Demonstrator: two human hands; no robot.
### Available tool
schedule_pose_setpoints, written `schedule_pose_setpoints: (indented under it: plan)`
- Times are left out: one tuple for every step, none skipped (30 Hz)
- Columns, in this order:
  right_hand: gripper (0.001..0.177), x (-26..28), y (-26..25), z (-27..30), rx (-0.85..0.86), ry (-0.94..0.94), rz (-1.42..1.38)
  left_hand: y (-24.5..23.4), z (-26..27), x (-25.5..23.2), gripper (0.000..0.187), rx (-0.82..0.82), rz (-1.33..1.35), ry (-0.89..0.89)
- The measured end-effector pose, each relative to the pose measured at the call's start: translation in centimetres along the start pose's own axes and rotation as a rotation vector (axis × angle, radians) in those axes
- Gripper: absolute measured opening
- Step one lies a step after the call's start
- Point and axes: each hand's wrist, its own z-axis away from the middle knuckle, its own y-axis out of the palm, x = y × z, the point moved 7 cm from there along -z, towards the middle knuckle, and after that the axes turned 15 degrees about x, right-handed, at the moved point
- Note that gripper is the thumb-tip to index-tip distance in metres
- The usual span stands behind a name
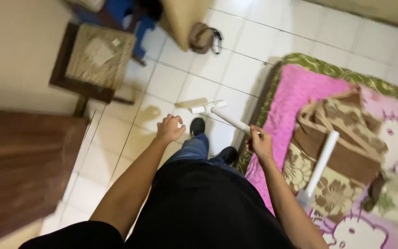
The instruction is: Assembling a handheld vacuum cleaner and using it to vacuum a bed.
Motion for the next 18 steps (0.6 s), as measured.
schedule_pose_setpoints:
  plan:
    - [0.042, 0.4, 1.5, -0.4, 0.039, 0.003, 0.028, -0.1, 1.7, 2.3, 0.031, -0.016, 0.034, -0.031]
    - [0.042, 0.7, 3.1, -0.9, 0.099, 0.014, 0.008, -0.3, 3.4, 4.3, 0.032, -0.044, 0.019, -0.056]
    - [0.043, 1.1, 4.3, -1.4, 0.149, 0.015, -0.016, -0.5, 4.6, 5.7, 0.033, -0.079, -0.003, -0.072]
    - [0.043, 1.9, 5.4, -1.8, 0.179, 0.007, 0.009, -0.8, 6.1, 6.6, 0.033, -0.102, 0.023, -0.092]
    - [0.043, 2.3, 6.7, -1.9, 0.216, 0.042, -0.001, -1.1, 7.5, 7.3, 0.036, -0.117, -0.043, -0.104]
    - [0.044, 2.7, 8.1, -2.1, 0.253, 0.078, -0.01, -1.4, 8.9, 8.0, 0.04, -0.131, -0.109, -0.118]
    - [0.044, 3.3, 9.1, -2.4, 0.272, 0.074, 0.015, -1.6, 9.6, 8.6, 0.04, -0.145, -0.084, -0.131]
    - [0.045, 3.8, 10.4, -2.7, 0.307, 0.081, 0.048, -2.1, 10.3, 9.3, 0.043, -0.206, -0.036, -0.151]
    - [0.046, 4.1, 11.6, -2.9, 0.338, 0.089, 0.078, -2.5, 11.0, 10.0, 0.046, -0.263, 0.008, -0.169]
    - [0.046, 4.6, 12.9, -3.1, 0.352, 0.087, 0.1, -2.3, 11.5, 10.7, 0.046, -0.274, 0.03, -0.18]
    - [0.047, 4.8, 14.6, -2.9, 0.39, 0.096, 0.099, -2.4, 12.2, 11.5, 0.05, -0.34, 0.032, -0.177]
    - [0.048, 4.8, 16.3, -2.7, 0.427, 0.106, 0.098, -2.4, 13.1, 12.4, 0.054, -0.406, 0.033, -0.175]
    - [0.048, 4.7, 17.6, -2.3, 0.43, 0.108, 0.111, -1.8, 13.9, 13.4, 0.054, -0.408, 0.046, -0.179]
    - [0.049, 4.8, 19.1, -2.0, 0.467, 0.077, 0.094, -1.4, 14.8, 14.3, 0.059, -0.43, 0.06, -0.176]
    - [0.049, 4.8, 20.9, -1.8, 0.503, 0.045, 0.076, -1.2, 15.4, 15.5, 0.063, -0.451, 0.073, -0.172]
    - [0.049, 4.6, 22.3, -1.3, 0.506, 0.048, 0.087, -0.7, 16.3, 16.9, 0.063, -0.453, 0.084, -0.174]
    - [0.049, 4.4, 23.1, -0.3, 0.498, 0.047, 0.102, 0.7, 17.4, 17.9, 0.065, -0.421, 0.134, -0.194]
    - [0.049, 4.2, 23.9, 0.6, 0.49, 0.047, 0.118, 2.1, 18.4, 18.9, 0.068, -0.388, 0.185, -0.213]
